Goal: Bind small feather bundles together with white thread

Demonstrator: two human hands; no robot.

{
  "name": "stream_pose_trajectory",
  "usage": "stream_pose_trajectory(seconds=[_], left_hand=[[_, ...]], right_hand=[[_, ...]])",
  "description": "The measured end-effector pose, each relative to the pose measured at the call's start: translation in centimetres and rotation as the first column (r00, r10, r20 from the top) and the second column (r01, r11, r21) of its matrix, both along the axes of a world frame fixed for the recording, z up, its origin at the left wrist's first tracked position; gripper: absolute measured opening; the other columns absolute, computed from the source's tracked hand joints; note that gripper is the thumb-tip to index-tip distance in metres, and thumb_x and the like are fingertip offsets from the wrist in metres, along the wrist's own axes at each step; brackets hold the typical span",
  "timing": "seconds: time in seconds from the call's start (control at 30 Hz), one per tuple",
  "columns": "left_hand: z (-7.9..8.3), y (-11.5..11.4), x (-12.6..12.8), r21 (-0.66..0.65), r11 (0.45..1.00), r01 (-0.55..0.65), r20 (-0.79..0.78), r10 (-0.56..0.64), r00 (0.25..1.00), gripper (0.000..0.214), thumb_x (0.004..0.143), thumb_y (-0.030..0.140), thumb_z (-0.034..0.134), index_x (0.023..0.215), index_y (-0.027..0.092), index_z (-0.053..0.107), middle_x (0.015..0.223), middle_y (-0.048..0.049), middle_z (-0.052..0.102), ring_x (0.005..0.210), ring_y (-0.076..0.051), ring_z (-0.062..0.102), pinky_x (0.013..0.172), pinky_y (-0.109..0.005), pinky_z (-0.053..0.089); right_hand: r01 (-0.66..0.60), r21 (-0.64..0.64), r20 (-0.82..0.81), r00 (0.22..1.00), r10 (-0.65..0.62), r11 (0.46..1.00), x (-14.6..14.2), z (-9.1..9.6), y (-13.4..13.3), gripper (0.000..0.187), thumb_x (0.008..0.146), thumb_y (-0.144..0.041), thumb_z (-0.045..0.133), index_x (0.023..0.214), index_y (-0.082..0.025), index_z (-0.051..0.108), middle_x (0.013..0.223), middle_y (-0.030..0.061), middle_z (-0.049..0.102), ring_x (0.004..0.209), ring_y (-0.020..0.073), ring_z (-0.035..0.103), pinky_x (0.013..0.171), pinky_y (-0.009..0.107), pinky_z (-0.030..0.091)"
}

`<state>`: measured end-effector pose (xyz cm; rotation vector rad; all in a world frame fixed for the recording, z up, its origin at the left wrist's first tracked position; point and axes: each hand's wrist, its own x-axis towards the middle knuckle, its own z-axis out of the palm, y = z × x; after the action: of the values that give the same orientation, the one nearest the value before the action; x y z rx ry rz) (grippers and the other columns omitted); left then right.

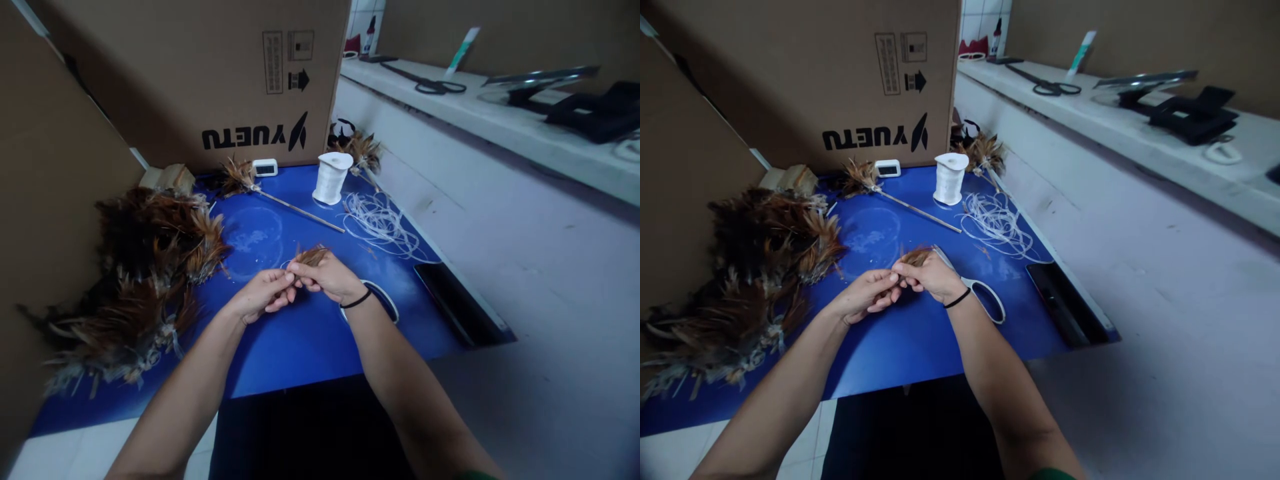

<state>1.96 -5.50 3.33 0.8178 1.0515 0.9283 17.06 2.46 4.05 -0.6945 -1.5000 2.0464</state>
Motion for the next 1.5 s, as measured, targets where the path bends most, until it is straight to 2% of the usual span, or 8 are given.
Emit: stream_pose_trajectory(seconds=[0.2, 0.57, 0.73, 0.87, 0.97, 1.07, 1.37, 1.5], left_hand=[[0.0, 0.2, -0.2, 0.015, 0.998, -0.063, 0.059, 0.062, 0.996, 0.044, 0.083, 0.051, 0.053, 0.096, 0.010, 0.061, 0.064, -0.0039, 0.060, 0.037, -0.002, 0.036, 0.032, -0.016, 0.020], [-0.2, 0.3, -1.0, 0.066, 0.996, -0.054, 0.015, 0.053, 0.998, 0.031, 0.079, 0.040, 0.064, 0.086, 0.010, 0.061, 0.062, -0.0015, 0.061, 0.035, -0.001, 0.038, 0.033, -0.015, 0.018], [-0.2, 0.4, -0.7, 0.064, 0.993, -0.097, -0.055, 0.100, 0.993, 0.035, 0.077, 0.045, 0.064, 0.082, 0.011, 0.059, 0.060, -0.0020, 0.061, 0.034, -0.002, 0.039, 0.032, -0.015, 0.018], [-0.3, 0.8, -0.9, 0.153, 0.926, -0.346, -0.182, 0.370, 0.911, 0.040, 0.078, 0.052, 0.059, 0.082, 0.012, 0.058, 0.058, -0.0001, 0.058, 0.037, -0.004, 0.042, 0.032, -0.015, 0.020], [-0.4, 1.1, -1.3, 0.214, 0.849, -0.483, -0.191, 0.521, 0.832, 0.037, 0.079, 0.050, 0.058, 0.081, 0.013, 0.057, 0.056, 0.0021, 0.054, 0.036, -0.003, 0.039, 0.033, -0.015, 0.018], [-0.6, 1.3, -1.5, 0.216, 0.831, -0.513, -0.172, 0.549, 0.818, 0.033, 0.080, 0.046, 0.057, 0.081, 0.013, 0.057, 0.055, 0.0025, 0.054, 0.035, -0.003, 0.038, 0.033, -0.015, 0.017], [-0.6, 1.2, -1.3, 0.195, 0.863, -0.466, -0.235, 0.503, 0.832, 0.018, 0.081, 0.032, 0.054, 0.080, 0.014, 0.058, 0.056, 0.0026, 0.054, 0.036, -0.003, 0.038, 0.034, -0.015, 0.019], [-0.9, 1.0, -1.5, 0.245, 0.919, -0.308, -0.371, 0.383, 0.846, 0.018, 0.077, 0.032, 0.059, 0.083, 0.015, 0.061, 0.062, 0.0017, 0.056, 0.041, -0.004, 0.042, 0.039, -0.016, 0.027]], right_hand=[[0.126, -0.033, -0.030, 0.991, -0.127, 0.991, 0.2, 0.4, 0.2, 0.034, 0.062, -0.039, 0.078, 0.072, -0.012, 0.061, 0.046, -0.0050, 0.051, 0.038, 0.0033, 0.038, 0.032, 0.015, 0.026], [0.173, -0.043, -0.046, 0.983, -0.175, 0.984, 0.8, 0.6, 0.5, 0.034, 0.063, -0.039, 0.078, 0.075, -0.013, 0.061, 0.045, -0.0074, 0.046, 0.039, 0.0030, 0.037, 0.034, 0.015, 0.025], [0.177, 0.107, 0.014, 0.984, -0.179, 0.978, 0.7, 0.4, 0.4, 0.033, 0.069, -0.042, 0.073, 0.079, -0.013, 0.061, 0.048, -0.0059, 0.049, 0.038, 0.0057, 0.041, 0.036, 0.018, 0.033], [0.214, 0.452, 0.109, 0.950, -0.292, 0.866, 0.9, 0.5, -0.1, 0.023, 0.080, -0.038, 0.064, 0.081, -0.015, 0.061, 0.056, -0.0034, 0.053, 0.040, 0.0073, 0.044, 0.040, 0.022, 0.037], [0.061, 0.772, 0.189, 0.928, -0.320, 0.633, 0.9, 0.6, -0.8, 0.012, 0.085, -0.021, 0.056, 0.076, -0.015, 0.062, 0.071, 0.0009, 0.056, 0.056, 0.0088, 0.051, 0.057, 0.024, 0.043], [-0.147, 0.879, 0.307, 0.903, -0.301, 0.455, 0.7, 0.2, -1.2, 0.018, 0.083, -0.005, 0.050, 0.075, -0.016, 0.062, 0.074, 0.0011, 0.054, 0.066, 0.0100, 0.052, 0.067, 0.025, 0.042], [-0.245, 0.874, 0.395, 0.860, -0.322, 0.419, 0.3, -0.9, -1.2, 0.024, 0.081, 0.001, 0.047, 0.080, -0.017, 0.063, 0.079, 0.0017, 0.053, 0.069, 0.0105, 0.052, 0.069, 0.025, 0.042], [-0.203, 0.863, 0.369, 0.879, -0.302, 0.462, 0.7, -0.5, -0.8, 0.019, 0.083, -0.005, 0.049, 0.078, -0.016, 0.063, 0.077, 0.0024, 0.054, 0.065, 0.0110, 0.052, 0.066, 0.026, 0.044]])
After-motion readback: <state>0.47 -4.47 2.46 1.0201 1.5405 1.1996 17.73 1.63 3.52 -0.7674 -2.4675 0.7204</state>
